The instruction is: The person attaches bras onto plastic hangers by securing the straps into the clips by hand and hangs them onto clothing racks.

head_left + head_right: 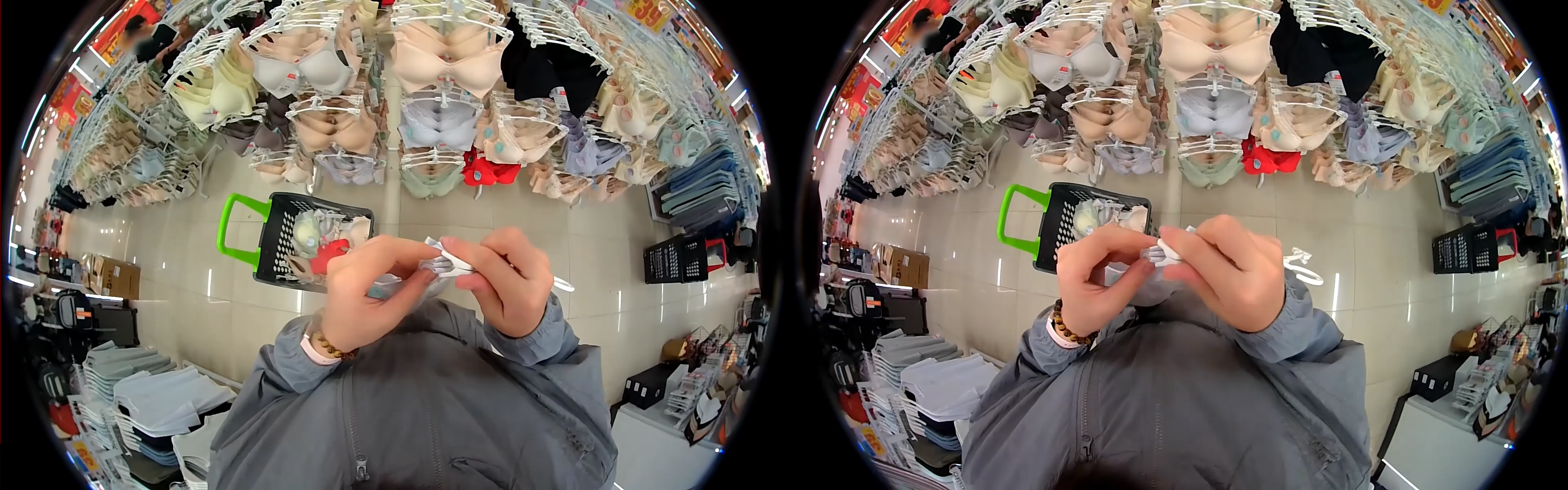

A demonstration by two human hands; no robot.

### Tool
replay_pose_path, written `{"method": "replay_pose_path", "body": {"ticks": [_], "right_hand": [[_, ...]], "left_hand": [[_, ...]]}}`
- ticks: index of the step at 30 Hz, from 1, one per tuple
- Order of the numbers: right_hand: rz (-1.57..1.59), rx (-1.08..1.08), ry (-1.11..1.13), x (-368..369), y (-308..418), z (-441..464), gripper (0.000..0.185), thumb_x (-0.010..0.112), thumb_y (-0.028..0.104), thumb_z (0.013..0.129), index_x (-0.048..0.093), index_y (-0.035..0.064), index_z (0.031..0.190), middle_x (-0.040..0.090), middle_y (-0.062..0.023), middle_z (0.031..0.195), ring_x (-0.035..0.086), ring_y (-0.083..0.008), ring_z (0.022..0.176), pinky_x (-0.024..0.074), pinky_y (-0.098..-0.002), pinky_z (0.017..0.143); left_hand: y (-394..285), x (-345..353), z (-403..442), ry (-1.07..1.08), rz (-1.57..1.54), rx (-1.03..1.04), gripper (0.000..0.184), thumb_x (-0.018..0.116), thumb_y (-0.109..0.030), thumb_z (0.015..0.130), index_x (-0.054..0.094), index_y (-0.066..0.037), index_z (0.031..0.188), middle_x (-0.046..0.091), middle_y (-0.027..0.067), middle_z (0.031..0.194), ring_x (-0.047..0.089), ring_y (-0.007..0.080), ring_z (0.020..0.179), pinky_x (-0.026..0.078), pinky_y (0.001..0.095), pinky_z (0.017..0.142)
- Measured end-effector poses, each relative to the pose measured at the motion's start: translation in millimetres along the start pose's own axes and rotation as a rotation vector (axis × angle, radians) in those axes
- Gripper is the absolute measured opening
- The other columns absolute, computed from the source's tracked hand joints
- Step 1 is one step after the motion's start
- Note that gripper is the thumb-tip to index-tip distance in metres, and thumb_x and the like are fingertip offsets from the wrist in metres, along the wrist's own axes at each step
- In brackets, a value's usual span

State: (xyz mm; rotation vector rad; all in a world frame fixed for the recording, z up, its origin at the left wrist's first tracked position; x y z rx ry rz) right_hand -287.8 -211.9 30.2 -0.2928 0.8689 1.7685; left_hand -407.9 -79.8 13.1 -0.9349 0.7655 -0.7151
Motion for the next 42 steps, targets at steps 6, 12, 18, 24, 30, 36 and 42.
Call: {"method": "replay_pose_path", "body": {"ticks": [6, 12, 18, 24, 30, 36, 42], "right_hand": [[-0.035, -0.016, -0.002, -7.2, 1.2, -2.8, 0.041, 0.076, 0.019, 0.062, 0.067, 0.0028, 0.098, 0.05, -0.0047, 0.076, 0.054, -0.018, 0.056, 0.0427, -0.0305, 0.047], [-0.008, -0.01, 0.009, -9.4, 1.1, -3.1, 0.039, 0.077, 0.019, 0.063, 0.067, 0.0032, 0.097, 0.05, -0.0049, 0.076, 0.053, -0.0179, 0.055, 0.0427, -0.0306, 0.047], [0.048, 0.036, 0.048, -10.1, 2.7, -4.3, 0.037, 0.077, 0.019, 0.065, 0.067, 0.0036, 0.097, 0.05, -0.0056, 0.077, 0.053, -0.0191, 0.056, 0.0434, -0.0304, 0.048], [0.089, 0.104, 0.043, -12.2, 6.1, -2.8, 0.032, 0.077, 0.014, 0.067, 0.066, 0.0035, 0.095, 0.053, -0.0074, 0.08, 0.055, -0.0206, 0.059, 0.0441, -0.0302, 0.05], [0.074, 0.088, 0.029, -10.1, 6.7, -1.8, 0.031, 0.079, 0.01, 0.066, 0.065, 0.0027, 0.093, 0.055, -0.0083, 0.082, 0.055, -0.02, 0.06, 0.0438, -0.0298, 0.049], [0.07, -0.01, -0.047, -8.6, 8.1, 0.5, 0.031, 0.08, 0.009, 0.063, 0.065, 0.0031, 0.09, 0.055, -0.0077, 0.079, 0.055, -0.018, 0.059, 0.0425, -0.0286, 0.047], [0.039, -0.079, -0.065, -8.1, 7.9, 2.3, 0.031, 0.08, 0.009, 0.061, 0.066, 0.0039, 0.088, 0.055, -0.0064, 0.078, 0.054, -0.0172, 0.056, 0.0412, -0.0272, 0.045]], "left_hand": [[-4.0, 3.0, 0.8, 0.067, 0.116, 0.217, 0.026, 0.065, 0.014, 0.072, 0.062, 0.006, 0.097, 0.065, 0.0115, 0.083, 0.061, 0.0159, 0.07, 0.05, 0.0253, 0.065], [-5.0, 4.6, 1.5, 0.077, 0.108, 0.256, 0.024, 0.071, 0.008, 0.071, 0.062, 0.001, 0.092, 0.063, 0.0102, 0.08, 0.061, 0.0223, 0.069, 0.049, 0.0294, 0.062], [-4.7, 4.8, -1.1, 0.016, 0.039, 0.216, 0.027, 0.071, 0.007, 0.073, 0.06, 0.0, 0.097, 0.063, 0.0095, 0.081, 0.063, 0.0192, 0.072, 0.052, 0.0278, 0.065], [-6.0, 2.0, 0.3, 0.061, 0.042, 0.098, 0.03, 0.073, 0.003, 0.074, 0.059, 0.001, 0.101, 0.063, 0.0091, 0.083, 0.064, 0.0163, 0.073, 0.053, 0.0271, 0.067], [4.1, 2.4, 0.1, 0.056, -0.09, 0.002, 0.023, 0.071, 0.004, 0.075, 0.064, 0.001, 0.096, 0.064, 0.0075, 0.082, 0.064, 0.0138, 0.072, 0.052, 0.0247, 0.067], [3.3, -0.5, -0.3, 0.042, -0.102, 0.063, 0.02, 0.071, 0.004, 0.074, 0.066, 0.001, 0.093, 0.066, 0.0078, 0.082, 0.064, 0.0148, 0.072, 0.052, 0.0252, 0.065], [-0.7, -4.7, 2.3, 0.034, 0.029, 0.215, 0.02, 0.071, 0.006, 0.071, 0.068, 0.0, 0.089, 0.067, 0.0096, 0.083, 0.066, 0.0189, 0.073, 0.052, 0.0264, 0.063]]}}
Point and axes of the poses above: each hand's wrist, its own z-axis towards the middle knuckle, its own x-axis out of the palm, y = z × x, the point moved 3 cm from there along z, towards the middle knuckle
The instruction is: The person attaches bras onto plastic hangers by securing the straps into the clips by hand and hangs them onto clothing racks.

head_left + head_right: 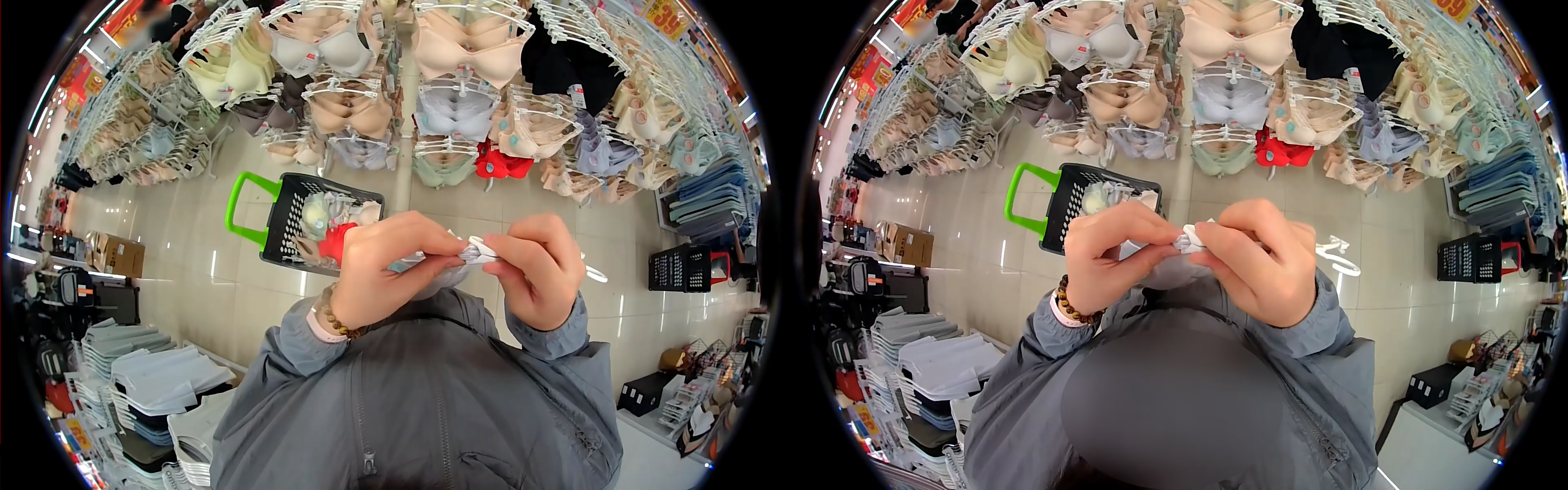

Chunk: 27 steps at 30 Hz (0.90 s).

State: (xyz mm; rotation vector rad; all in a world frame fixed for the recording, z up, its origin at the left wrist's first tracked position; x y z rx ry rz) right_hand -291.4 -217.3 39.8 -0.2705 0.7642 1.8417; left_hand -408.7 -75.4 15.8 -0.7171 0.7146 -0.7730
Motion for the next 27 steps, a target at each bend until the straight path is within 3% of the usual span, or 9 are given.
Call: {"method": "replay_pose_path", "body": {"ticks": [6, 12, 14, 18, 20, 21, 24, 26, 27], "right_hand": [[0.034, 0.064, 0.041, -1.9, 1.3, -0.8, 0.03, 0.079, 0.008, 0.062, 0.065, 0.0038, 0.088, 0.056, -0.0068, 0.078, 0.055, -0.0181, 0.057, 0.0417, -0.0278, 0.046], [0.055, 0.19, 0.059, -5.0, 1.5, 2.0, 0.028, 0.078, 0.009, 0.065, 0.064, 0.0026, 0.088, 0.056, -0.0083, 0.078, 0.056, -0.021, 0.059, 0.0435, -0.0294, 0.049], [0.032, 0.172, 0.051, -8.4, 1.3, 5.3, 0.027, 0.078, 0.009, 0.065, 0.064, 0.0023, 0.088, 0.057, -0.0087, 0.078, 0.056, -0.0217, 0.059, 0.0438, -0.0296, 0.049], [0.017, 0.15, 0.066, -9.9, 2.8, 12.2, 0.027, 0.077, 0.009, 0.065, 0.064, 0.0023, 0.088, 0.057, -0.0086, 0.078, 0.057, -0.0217, 0.06, 0.0438, -0.03, 0.05], [0.03, 0.144, 0.073, -8.5, 2.6, 13.7, 0.026, 0.077, 0.01, 0.065, 0.064, 0.0022, 0.087, 0.057, -0.0084, 0.077, 0.057, -0.0216, 0.06, 0.0437, -0.0301, 0.05], [0.036, 0.134, 0.072, -7.5, 1.5, 13.5, 0.026, 0.077, 0.01, 0.065, 0.064, 0.0022, 0.087, 0.056, -0.0082, 0.077, 0.057, -0.0214, 0.06, 0.0438, -0.0301, 0.05], [0.056, 0.125, 0.066, -6.1, 1.8, 16.2, 0.026, 0.077, 0.01, 0.064, 0.064, 0.0024, 0.086, 0.056, -0.008, 0.078, 0.056, -0.0211, 0.06, 0.044, -0.0301, 0.051], [0.071, 0.13, 0.06, -6.1, 2.2, 16.9, 0.026, 0.077, 0.011, 0.064, 0.064, 0.0025, 0.085, 0.056, -0.0079, 0.078, 0.056, -0.021, 0.06, 0.0442, -0.03, 0.051], [0.088, 0.13, 0.056, -6.1, 1.9, 17.2, 0.026, 0.077, 0.011, 0.064, 0.064, 0.0026, 0.085, 0.056, -0.0078, 0.078, 0.056, -0.021, 0.06, 0.0444, -0.0299, 0.051]], "left_hand": [[2.9, -0.1, 0.4, 0.009, -0.005, 0.034, 0.02, 0.071, 0.007, 0.07, 0.068, -0.001, 0.088, 0.068, 0.0096, 0.083, 0.067, 0.0191, 0.074, 0.052, 0.0264, 0.063], [11.6, -3.3, 1.4, 0.019, -0.153, -0.109, 0.017, 0.071, 0.003, 0.072, 0.068, -0.001, 0.089, 0.069, 0.0081, 0.085, 0.067, 0.0156, 0.076, 0.052, 0.0258, 0.068], [13.1, -5.1, 6.3, 0.137, -0.25, -0.18, 0.017, 0.068, -0.001, 0.078, 0.067, 0.001, 0.095, 0.069, 0.0089, 0.092, 0.065, 0.0144, 0.084, 0.049, 0.025, 0.075], [17.9, -1.3, 15.6, 0.123, -0.468, -0.254, 0.02, 0.064, -0.005, 0.083, 0.065, 0.003, 0.102, 0.068, 0.0092, 0.099, 0.062, 0.0128, 0.091, 0.047, 0.0248, 0.08], [24.6, 1.8, 17.0, 0.344, -0.623, -0.361, 0.023, 0.061, -0.007, 0.087, 0.063, 0.005, 0.107, 0.066, 0.0085, 0.103, 0.059, 0.0116, 0.097, 0.045, 0.0248, 0.083], [27.9, 0.1, 18.9, 0.343, -0.622, -0.361, 0.023, 0.061, -0.007, 0.087, 0.063, 0.005, 0.107, 0.066, 0.0085, 0.103, 0.059, 0.0116, 0.097, 0.045, 0.0248, 0.083], [34.9, 1.4, 21.5, 0.476, -0.767, -0.466, 0.024, 0.063, -0.006, 0.086, 0.063, 0.005, 0.107, 0.067, 0.0074, 0.102, 0.059, 0.0102, 0.096, 0.047, 0.0252, 0.083], [37.6, 3.5, 21.2, 0.474, -0.858, -0.576, 0.038, 0.078, -0.016, 0.075, 0.064, 0.007, 0.102, 0.066, 0.0114, 0.102, 0.06, 0.0164, 0.097, 0.046, 0.0292, 0.087], [36.7, 3.4, 21.9, 0.475, -0.858, -0.575, 0.038, 0.078, -0.016, 0.075, 0.064, 0.007, 0.102, 0.066, 0.0114, 0.102, 0.06, 0.0164, 0.097, 0.046, 0.0292, 0.087]]}}
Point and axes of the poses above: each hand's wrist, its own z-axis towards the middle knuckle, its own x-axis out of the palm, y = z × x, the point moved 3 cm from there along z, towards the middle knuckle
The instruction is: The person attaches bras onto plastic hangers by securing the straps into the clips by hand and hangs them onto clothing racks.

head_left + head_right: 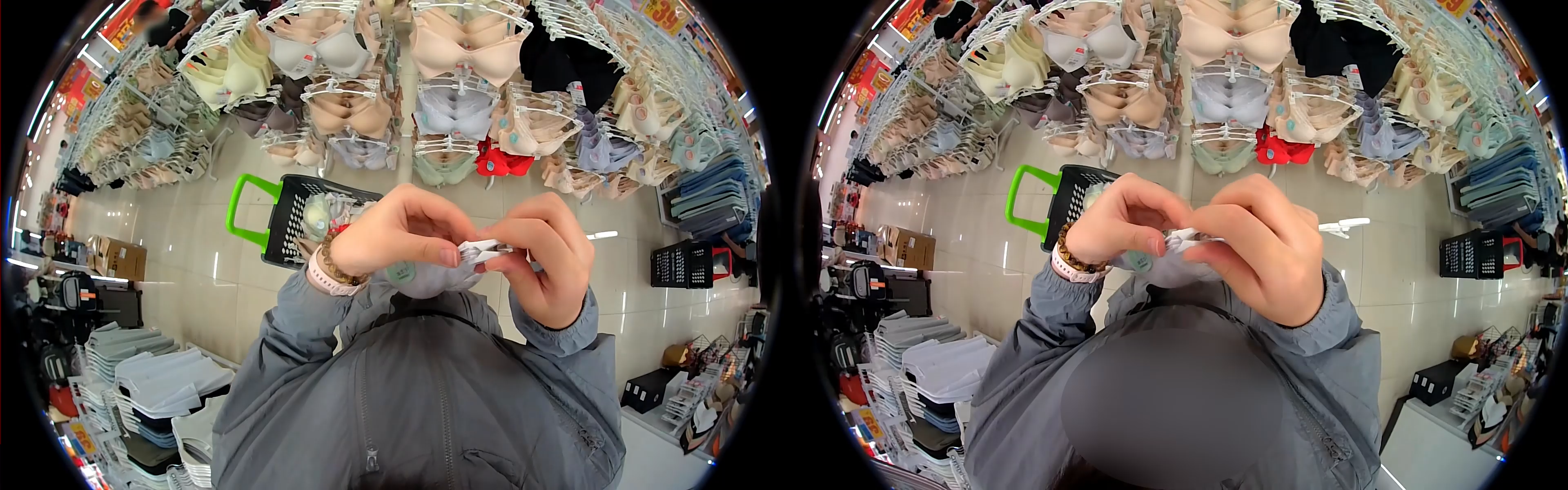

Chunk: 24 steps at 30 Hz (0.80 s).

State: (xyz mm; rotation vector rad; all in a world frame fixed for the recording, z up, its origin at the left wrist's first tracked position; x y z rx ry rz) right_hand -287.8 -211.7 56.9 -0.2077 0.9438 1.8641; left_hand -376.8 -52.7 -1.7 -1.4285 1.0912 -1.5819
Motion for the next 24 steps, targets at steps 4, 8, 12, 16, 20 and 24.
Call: {"method": "replay_pose_path", "body": {"ticks": [4, 8, 12, 16, 20, 24], "right_hand": [[0.048, 0.007, -0.021, 0.3, -0.6, -0.5, 0.026, 0.078, 0.011, 0.063, 0.065, 0.0029, 0.084, 0.056, -0.0079, 0.078, 0.056, -0.0209, 0.06, 0.0447, -0.0296, 0.052], [0.031, 0.015, -0.018, -1.0, 0.9, -0.3, 0.026, 0.078, 0.011, 0.063, 0.065, 0.0026, 0.084, 0.057, -0.0083, 0.079, 0.057, -0.0206, 0.06, 0.045, -0.029, 0.052], [0.05, 0.036, -0.025, -1.1, -0.5, -1.1, 0.024, 0.077, 0.009, 0.066, 0.064, 0.0023, 0.084, 0.057, -0.0086, 0.079, 0.057, -0.0199, 0.061, 0.0452, -0.0285, 0.052], [0.058, 0.118, 0.015, -0.5, -3.4, -1.5, 0.02, 0.075, 0.005, 0.069, 0.064, 0.0018, 0.084, 0.057, -0.0084, 0.079, 0.057, -0.0198, 0.061, 0.0446, -0.0285, 0.051], [0.019, 0.121, -0.002, -3.2, -9.5, -1.3, 0.018, 0.074, 0.004, 0.07, 0.063, 0.0013, 0.084, 0.057, -0.0082, 0.079, 0.056, -0.019, 0.06, 0.0434, -0.0281, 0.05], [-0.028, 0.163, -0.046, -8.9, -10.5, 1.2, 0.017, 0.074, 0.001, 0.071, 0.063, 0.0, 0.085, 0.057, -0.0079, 0.078, 0.054, -0.0172, 0.06, 0.0415, -0.0271, 0.048]], "left_hand": [[-1.5, 2.2, 0.8, 0.005, -0.062, -0.044, 0.039, 0.081, -0.01, 0.071, 0.065, 0.007, 0.101, 0.067, 0.0117, 0.099, 0.062, 0.0159, 0.094, 0.048, 0.0281, 0.085], [3.4, 1.4, 4.5, -0.005, -0.047, 0.023, 0.036, 0.08, -0.009, 0.071, 0.065, 0.008, 0.099, 0.067, 0.0122, 0.098, 0.062, 0.0158, 0.091, 0.049, 0.0271, 0.083], [5.1, 0.6, 7.4, -0.007, -0.05, 0.022, 0.036, 0.08, -0.009, 0.072, 0.065, 0.008, 0.099, 0.067, 0.0126, 0.099, 0.062, 0.0157, 0.09, 0.049, 0.0272, 0.082], [9.2, -1.1, 8.7, 0.005, -0.09, -0.03, 0.033, 0.076, -0.007, 0.075, 0.064, 0.008, 0.102, 0.067, 0.0124, 0.1, 0.061, 0.0144, 0.091, 0.048, 0.0283, 0.084], [1.8, 5.3, 10.0, -0.132, -0.014, -0.013, 0.022, 0.07, -0.01, 0.082, 0.067, 0.002, 0.101, 0.068, 0.0046, 0.096, 0.06, 0.0092, 0.088, 0.047, 0.0237, 0.077], [-8.4, 4.5, 12.9, -0.185, 0.579, 0.41, 0.024, 0.073, -0.008, 0.077, 0.068, -0.001, 0.099, 0.068, 0.0042, 0.092, 0.06, 0.0122, 0.086, 0.047, 0.026, 0.077]]}}
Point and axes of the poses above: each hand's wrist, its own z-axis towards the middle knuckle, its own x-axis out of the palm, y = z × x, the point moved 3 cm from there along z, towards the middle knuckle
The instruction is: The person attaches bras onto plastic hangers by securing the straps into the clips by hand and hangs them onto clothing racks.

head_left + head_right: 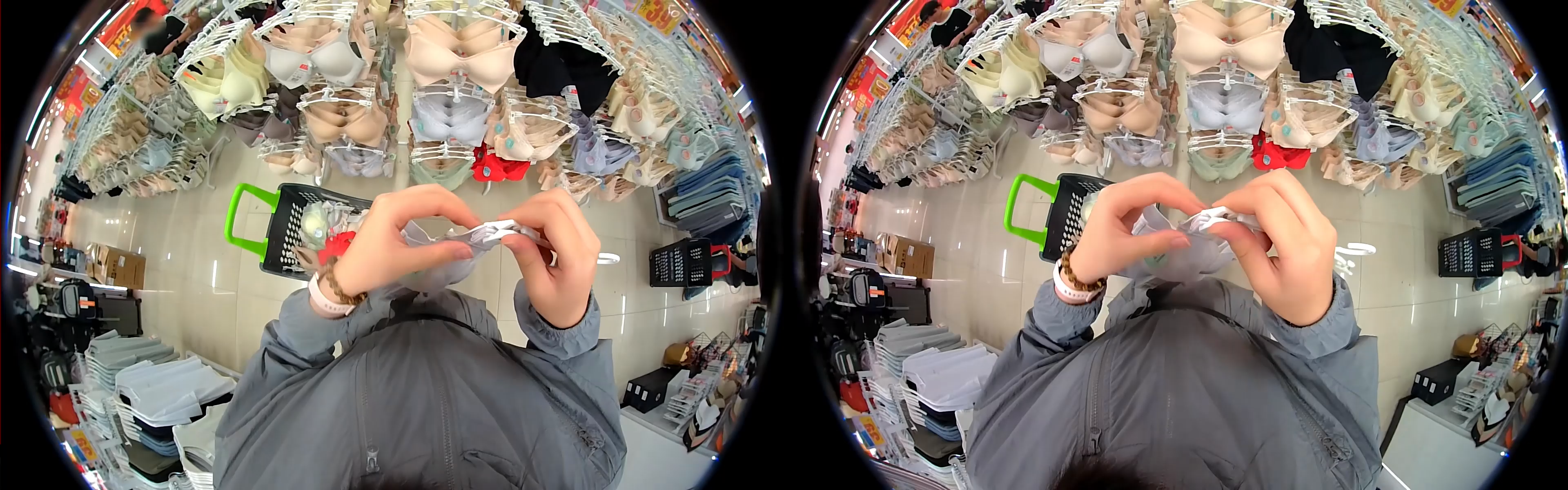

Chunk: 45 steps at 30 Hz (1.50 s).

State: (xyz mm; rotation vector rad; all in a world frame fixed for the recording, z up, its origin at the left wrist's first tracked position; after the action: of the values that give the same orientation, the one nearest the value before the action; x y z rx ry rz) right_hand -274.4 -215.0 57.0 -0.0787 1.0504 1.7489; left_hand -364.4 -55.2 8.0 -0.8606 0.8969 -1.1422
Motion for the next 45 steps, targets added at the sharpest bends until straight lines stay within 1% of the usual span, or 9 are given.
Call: {"method": "replay_pose_path", "body": {"ticks": [3, 12, 19, 22, 25, 30, 34, 36, 45], "right_hand": [[0.005, 0.01, -0.016, 1.2, 1.3, -0.4, 0.017, 0.073, -0.001, 0.071, 0.063, -0.0007, 0.085, 0.057, -0.0078, 0.077, 0.053, -0.0169, 0.06, 0.0405, -0.0268, 0.048], [-0.052, -0.042, -0.03, 2.1, 0.1, -0.7, 0.017, 0.073, -0.001, 0.068, 0.063, -0.0013, 0.082, 0.056, -0.0091, 0.075, 0.054, -0.0208, 0.061, 0.0424, -0.0291, 0.052], [-0.103, -0.119, -0.064, -0.2, 5.6, -4.6, 0.025, 0.077, 0.003, 0.062, 0.065, 0.0002, 0.084, 0.058, -0.0098, 0.076, 0.056, -0.0222, 0.061, 0.0438, -0.0297, 0.052], [-0.1, -0.19, -0.09, -0.2, 3.1, -6.8, 0.029, 0.078, 0.006, 0.059, 0.066, 0.0003, 0.084, 0.058, -0.0101, 0.076, 0.057, -0.0222, 0.06, 0.0441, -0.0302, 0.051], [-0.11, -0.25, -0.112, -0.9, 3.5, -10.3, 0.03, 0.079, 0.009, 0.059, 0.066, 0.0002, 0.085, 0.058, -0.0099, 0.075, 0.056, -0.022, 0.06, 0.0439, -0.0306, 0.05], [-0.11, -0.307, -0.127, -0.4, 5.6, -9.5, 0.032, 0.079, 0.012, 0.059, 0.067, -0.0003, 0.085, 0.058, -0.0092, 0.074, 0.055, -0.0216, 0.057, 0.0426, -0.0305, 0.048], [-0.082, -0.34, -0.135, 0.7, 4.0, -9.1, 0.031, 0.079, 0.014, 0.061, 0.067, -0.0008, 0.086, 0.058, -0.0094, 0.074, 0.054, -0.0212, 0.055, 0.0419, -0.0306, 0.047], [-0.059, -0.342, -0.12, 1.5, 3.8, -9.4, 0.031, 0.079, 0.014, 0.062, 0.067, -0.0008, 0.086, 0.058, -0.0095, 0.074, 0.054, -0.0211, 0.055, 0.0418, -0.0305, 0.047], [-0.091, -0.343, -0.124, 4.9, 1.7, -10.3, 0.031, 0.079, 0.014, 0.062, 0.067, -0.0006, 0.086, 0.057, -0.0089, 0.075, 0.052, -0.0207, 0.054, 0.0409, -0.0302, 0.046]], "left_hand": [[-12.2, 6.6, -4.7, -0.078, 0.261, 0.055, 0.022, 0.075, -0.007, 0.072, 0.067, -0.002, 0.092, 0.066, 0.0081, 0.088, 0.061, 0.021, 0.082, 0.048, 0.0292, 0.07], [-16.8, 13.3, -3.8, -0.136, 0.41, 0.19, 0.017, 0.072, -0.004, 0.074, 0.064, -0.003, 0.088, 0.059, 0.0082, 0.079, 0.057, 0.0252, 0.075, 0.046, 0.0334, 0.065], [-23.5, 14.0, -5.4, -0.152, 0.446, 0.147, 0.019, 0.072, -0.004, 0.074, 0.064, -0.004, 0.092, 0.06, 0.0068, 0.079, 0.059, 0.0239, 0.071, 0.047, 0.0324, 0.062], [-24.8, 14.2, -6.5, -0.19, 0.392, 0.147, 0.023, 0.071, 0.003, 0.069, 0.066, -0.001, 0.092, 0.062, 0.0078, 0.079, 0.06, 0.0215, 0.07, 0.046, 0.0293, 0.06], [-30.1, 14.3, -8.5, -0.2, 0.418, 0.22, 0.025, 0.072, 0.003, 0.069, 0.067, -0.001, 0.093, 0.062, 0.0078, 0.078, 0.059, 0.0217, 0.069, 0.045, 0.0294, 0.059], [-34.7, 14.8, -11.0, -0.178, 0.535, 0.377, 0.026, 0.074, -0.002, 0.069, 0.065, -0.004, 0.094, 0.057, 0.0062, 0.078, 0.055, 0.0236, 0.069, 0.045, 0.0337, 0.061], [-36.5, 14.7, -10.1, -0.198, 0.572, 0.397, 0.028, 0.074, -0.002, 0.067, 0.065, -0.003, 0.094, 0.057, 0.0057, 0.077, 0.055, 0.0235, 0.069, 0.045, 0.0338, 0.062], [-37.0, 14.5, -10.1, -0.268, 0.559, 0.365, 0.028, 0.071, 0.005, 0.064, 0.067, 0.0, 0.091, 0.06, 0.008, 0.075, 0.055, 0.0228, 0.066, 0.044, 0.0307, 0.058], [-40.5, 11.6, -8.4, -0.219, 0.614, 0.403, 0.029, 0.072, 0.004, 0.063, 0.067, 0.001, 0.091, 0.06, 0.0079, 0.074, 0.056, 0.023, 0.066, 0.045, 0.0306, 0.058]]}}
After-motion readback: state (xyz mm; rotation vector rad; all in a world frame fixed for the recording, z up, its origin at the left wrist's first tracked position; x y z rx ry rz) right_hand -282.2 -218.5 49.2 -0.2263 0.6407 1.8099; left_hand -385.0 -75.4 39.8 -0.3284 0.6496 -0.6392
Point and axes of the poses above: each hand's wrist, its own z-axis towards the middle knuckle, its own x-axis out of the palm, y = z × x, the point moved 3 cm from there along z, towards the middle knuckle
